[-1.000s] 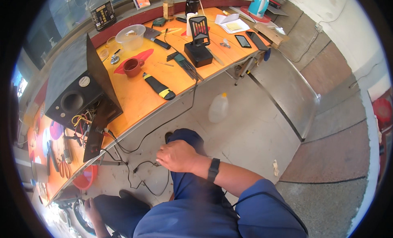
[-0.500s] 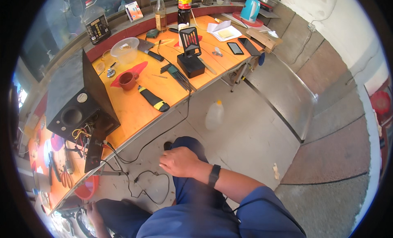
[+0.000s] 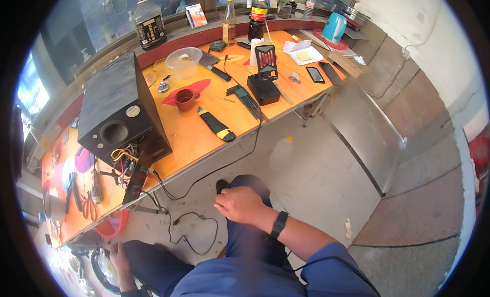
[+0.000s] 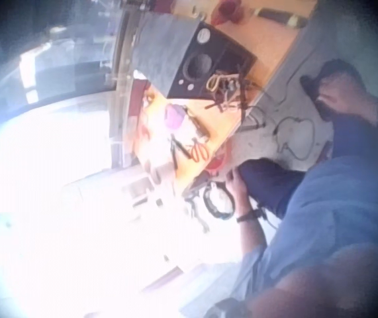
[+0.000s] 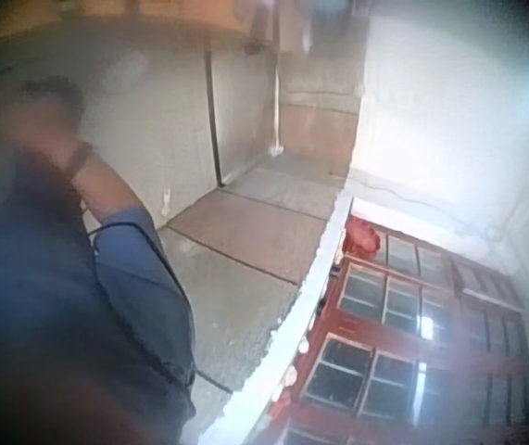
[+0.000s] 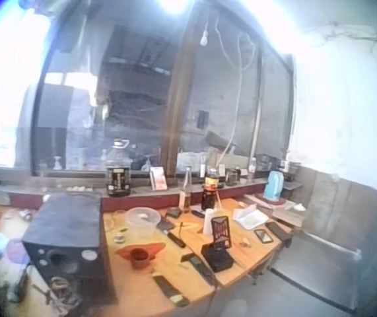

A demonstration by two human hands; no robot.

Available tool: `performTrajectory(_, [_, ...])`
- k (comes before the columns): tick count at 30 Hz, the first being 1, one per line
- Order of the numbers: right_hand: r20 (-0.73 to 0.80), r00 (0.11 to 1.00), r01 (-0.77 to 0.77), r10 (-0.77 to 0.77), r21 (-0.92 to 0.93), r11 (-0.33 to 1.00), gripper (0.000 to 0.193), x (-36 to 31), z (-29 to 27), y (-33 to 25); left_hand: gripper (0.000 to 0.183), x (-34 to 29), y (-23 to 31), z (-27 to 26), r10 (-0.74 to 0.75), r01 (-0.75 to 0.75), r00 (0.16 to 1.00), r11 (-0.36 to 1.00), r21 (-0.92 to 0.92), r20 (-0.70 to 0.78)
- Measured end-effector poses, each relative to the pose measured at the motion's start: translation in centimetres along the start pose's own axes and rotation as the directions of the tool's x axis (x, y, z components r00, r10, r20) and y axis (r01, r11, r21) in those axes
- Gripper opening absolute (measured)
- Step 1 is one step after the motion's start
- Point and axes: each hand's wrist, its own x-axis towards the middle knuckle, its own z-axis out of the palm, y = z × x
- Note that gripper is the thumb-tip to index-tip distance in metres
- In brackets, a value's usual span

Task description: The person works on a disassembled electronic device, using pliers and wire cutters to strip and cut wires, then connects a power cable to the device's back panel.

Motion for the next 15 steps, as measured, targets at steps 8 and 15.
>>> performTrajectory(8, [-0.005,1.000,0.005,-0.005,-0.022,1.000,0.025,0.12,-0.04,-0.46,0.027,-0.40,-0.12,-0.24,-0.034,0.034,0.999,0.999,-0.001,-0.024])
performTrajectory(15, [-0.021,1.000,0.013,-0.014,-0.038,0.999,0.026,0.15,0.47,-0.49,0.027,-0.76,-0.27,-0.60,-0.029,0.029,0.999,0.999,-0.018,-0.027])
